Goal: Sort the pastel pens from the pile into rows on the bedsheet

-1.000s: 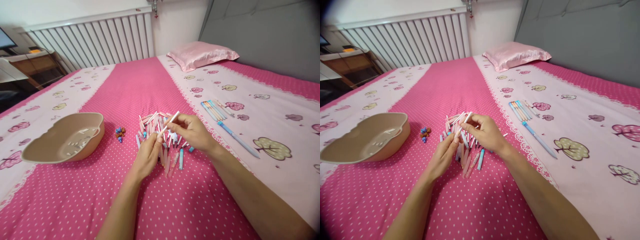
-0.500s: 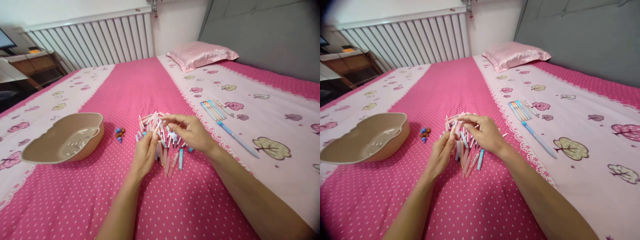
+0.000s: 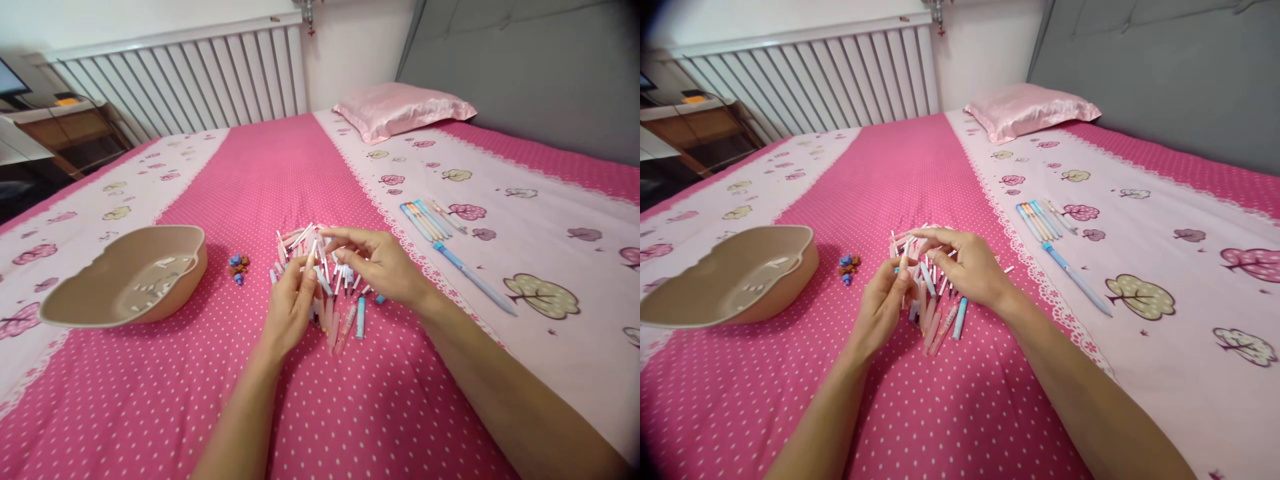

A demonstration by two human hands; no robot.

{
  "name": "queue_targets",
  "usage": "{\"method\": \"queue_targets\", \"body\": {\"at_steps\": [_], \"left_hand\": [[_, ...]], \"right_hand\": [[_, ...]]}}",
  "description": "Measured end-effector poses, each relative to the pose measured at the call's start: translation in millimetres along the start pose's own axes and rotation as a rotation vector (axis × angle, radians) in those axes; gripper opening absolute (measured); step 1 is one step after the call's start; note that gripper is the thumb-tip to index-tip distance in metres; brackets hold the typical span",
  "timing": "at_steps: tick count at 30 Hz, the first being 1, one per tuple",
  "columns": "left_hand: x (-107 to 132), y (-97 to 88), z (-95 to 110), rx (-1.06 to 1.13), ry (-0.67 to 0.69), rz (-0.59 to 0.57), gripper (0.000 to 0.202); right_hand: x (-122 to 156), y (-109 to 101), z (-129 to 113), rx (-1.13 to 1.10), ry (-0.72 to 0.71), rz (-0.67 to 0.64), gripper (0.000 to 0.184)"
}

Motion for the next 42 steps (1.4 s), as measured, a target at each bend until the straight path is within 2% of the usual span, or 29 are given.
{"method": "queue_targets", "body": {"at_steps": [4, 6, 10, 12, 16, 21, 30, 36, 40, 42], "left_hand": [[0, -2.4, 0, 0.064, 0.018, 0.015, 0.026], [-1, -4.9, -1, 0.128, 0.027, 0.064, 0.024], [-3, -11.1, -5, 0.286, 0.015, 0.192, 0.019], [-3, -14.7, -7, 0.334, -0.013, 0.269, 0.015], [-2, -18.5, -8, 0.372, -0.074, 0.378, 0.009], [-2, -17.0, -5, 0.384, -0.113, 0.41, 0.012], [-2, -21.2, -8, 0.421, -0.122, 0.465, 0.02], [0, -23.1, -7, 0.384, -0.147, 0.506, 0.022], [2, -28.7, -11, 0.332, -0.18, 0.583, 0.02], [2, -33.8, -18, 0.283, -0.184, 0.625, 0.018]], "right_hand": [[0, -11, 8, -0.048, 0.068, 0.14, 0.029], [0, -15, 14, -0.025, 0.125, 0.145, 0.02], [1, -9, 22, 0.141, 0.291, -0.039, 0.011], [2, -3, 21, 0.233, 0.318, -0.149, 0.01], [3, 10, 15, 0.347, 0.279, -0.336, 0.016], [5, 19, 13, 0.418, 0.209, -0.495, 0.025], [7, 27, 18, 0.441, 0.27, -0.638, 0.029], [6, 24, 18, 0.494, 0.212, -0.589, 0.025], [3, 26, 11, 0.533, 0.059, -0.499, 0.029], [3, 31, 9, 0.536, -0.034, -0.496, 0.033]]}}
Point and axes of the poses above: each hand's wrist, its own x-axis away from the middle knuckle, its own y-axis out of the palm, z = x × y, the point moved 4 cm from there along -x, towards the middle knuckle, and after that the axes turned 11 degrees about -z, right-handed, at the moved point
